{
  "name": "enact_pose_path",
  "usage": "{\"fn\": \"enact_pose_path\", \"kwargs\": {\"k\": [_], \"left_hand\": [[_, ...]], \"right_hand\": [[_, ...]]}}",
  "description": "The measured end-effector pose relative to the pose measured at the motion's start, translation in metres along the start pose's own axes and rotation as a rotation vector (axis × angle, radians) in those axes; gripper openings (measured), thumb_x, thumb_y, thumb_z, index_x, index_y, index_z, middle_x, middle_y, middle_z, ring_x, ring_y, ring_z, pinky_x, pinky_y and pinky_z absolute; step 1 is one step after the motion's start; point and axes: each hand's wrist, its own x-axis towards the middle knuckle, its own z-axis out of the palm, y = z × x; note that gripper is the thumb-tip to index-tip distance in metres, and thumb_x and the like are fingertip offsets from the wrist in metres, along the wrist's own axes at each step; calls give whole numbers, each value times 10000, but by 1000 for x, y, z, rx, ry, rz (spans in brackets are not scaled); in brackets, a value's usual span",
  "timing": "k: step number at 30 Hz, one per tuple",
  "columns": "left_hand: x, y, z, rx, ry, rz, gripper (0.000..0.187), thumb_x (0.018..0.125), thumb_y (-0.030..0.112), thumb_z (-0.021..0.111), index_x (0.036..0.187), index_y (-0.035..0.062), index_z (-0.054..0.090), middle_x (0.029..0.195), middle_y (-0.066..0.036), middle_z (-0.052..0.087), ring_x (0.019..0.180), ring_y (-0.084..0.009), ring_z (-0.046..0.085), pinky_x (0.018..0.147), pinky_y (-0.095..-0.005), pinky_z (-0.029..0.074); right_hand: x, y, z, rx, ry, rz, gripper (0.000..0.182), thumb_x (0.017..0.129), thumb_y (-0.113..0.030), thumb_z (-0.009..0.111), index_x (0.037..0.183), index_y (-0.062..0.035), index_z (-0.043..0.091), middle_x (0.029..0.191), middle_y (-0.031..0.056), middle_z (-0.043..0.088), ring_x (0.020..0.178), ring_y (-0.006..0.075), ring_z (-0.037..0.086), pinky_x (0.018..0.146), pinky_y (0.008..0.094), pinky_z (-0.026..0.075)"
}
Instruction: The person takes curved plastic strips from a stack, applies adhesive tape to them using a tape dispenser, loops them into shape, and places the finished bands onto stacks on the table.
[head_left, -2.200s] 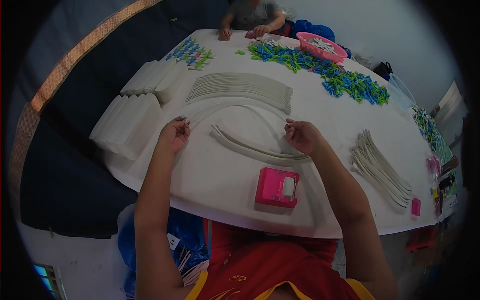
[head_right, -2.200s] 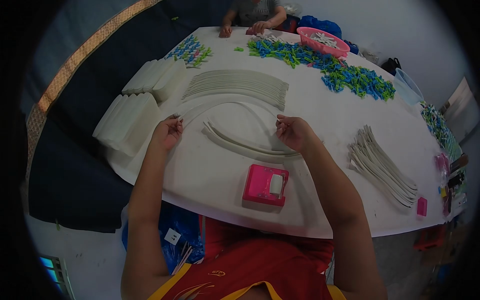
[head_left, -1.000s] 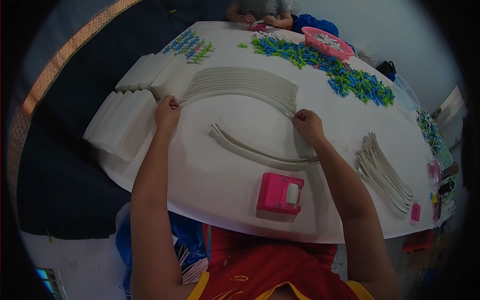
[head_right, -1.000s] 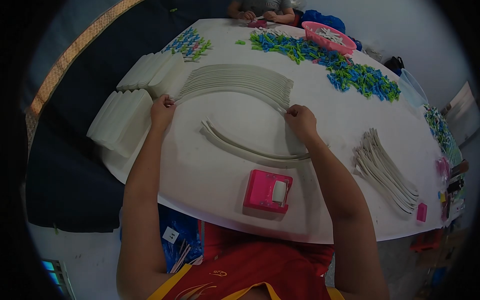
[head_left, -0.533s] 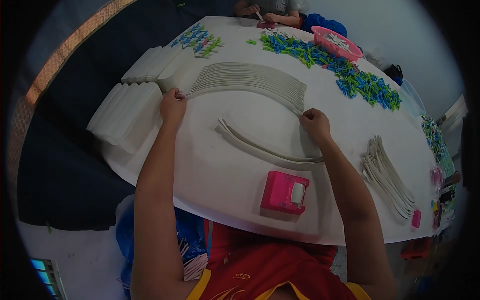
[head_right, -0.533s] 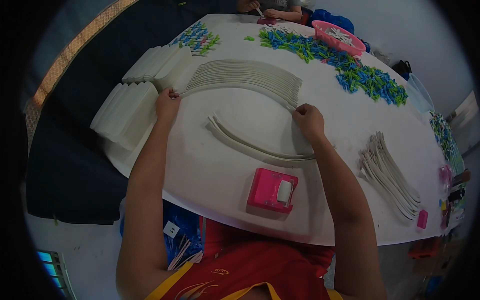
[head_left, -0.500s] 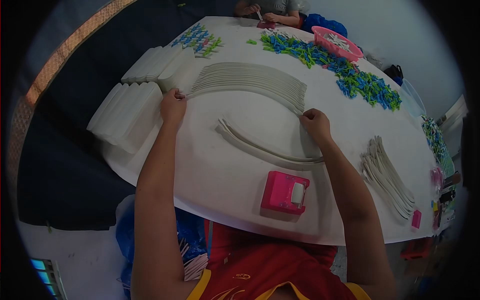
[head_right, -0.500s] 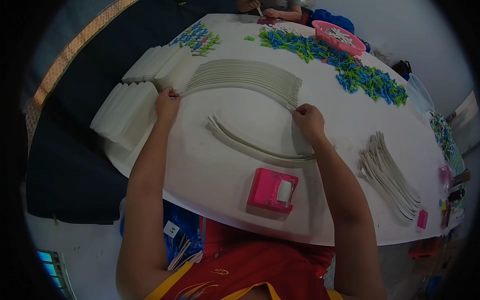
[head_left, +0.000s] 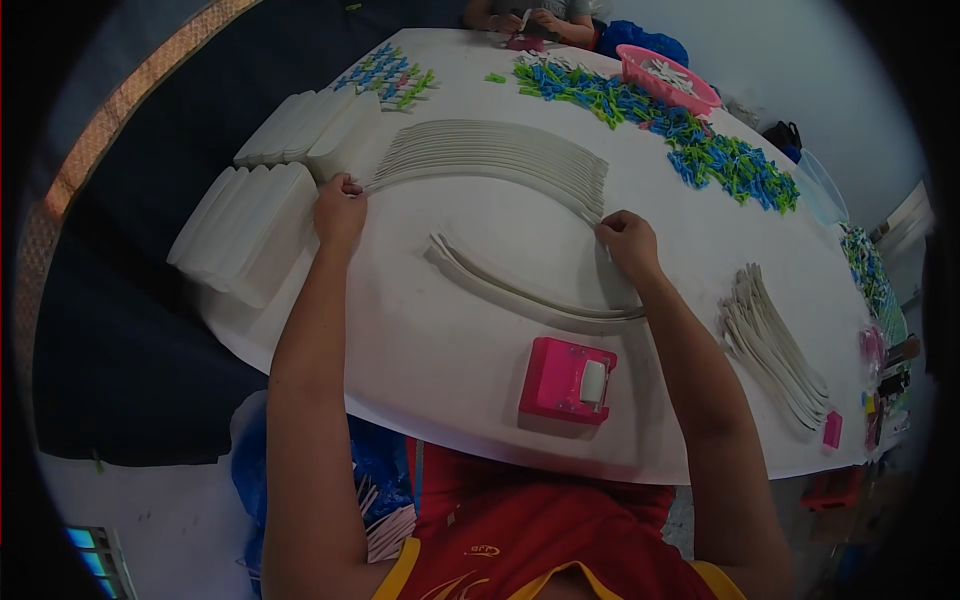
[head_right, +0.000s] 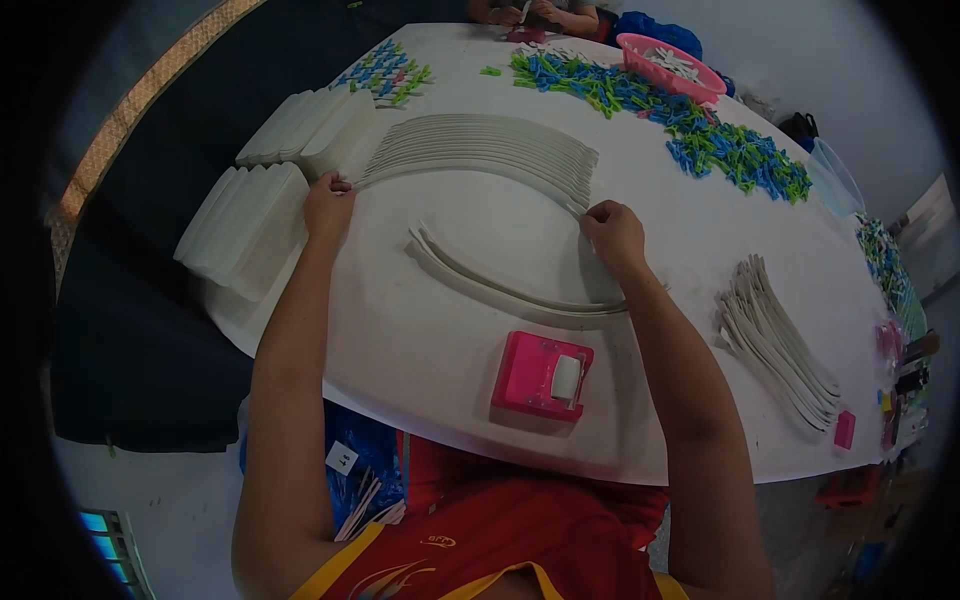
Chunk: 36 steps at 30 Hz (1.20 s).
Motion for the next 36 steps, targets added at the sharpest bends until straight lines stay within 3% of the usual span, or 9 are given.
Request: {"fn": "enact_pose_path", "kwargs": {"k": [26,35,36], "left_hand": [[3,-3,0,25,-6,1,369,825,131,695,1188,66,694,1013,-47,771,973,-253,726,866,-372,548],[5,-10,5,-5,5,-2,388,836,141,687,1217,69,687,1028,-55,768,989,-254,722,876,-371,544],[4,-9,5,1,10,0,388,837,141,684,1219,70,687,1029,-57,768,991,-256,721,880,-372,543]], "right_hand": [[10,8,8,-63,64,13,245,832,-280,719,982,-100,789,910,90,771,844,265,729,806,376,558],[5,11,0,-18,44,-14,269,824,-240,731,992,-34,774,900,139,759,805,274,727,783,363,566],[3,9,-3,-28,25,-22,276,833,-234,741,1012,-26,766,902,127,761,805,239,718,774,345,558]]}}
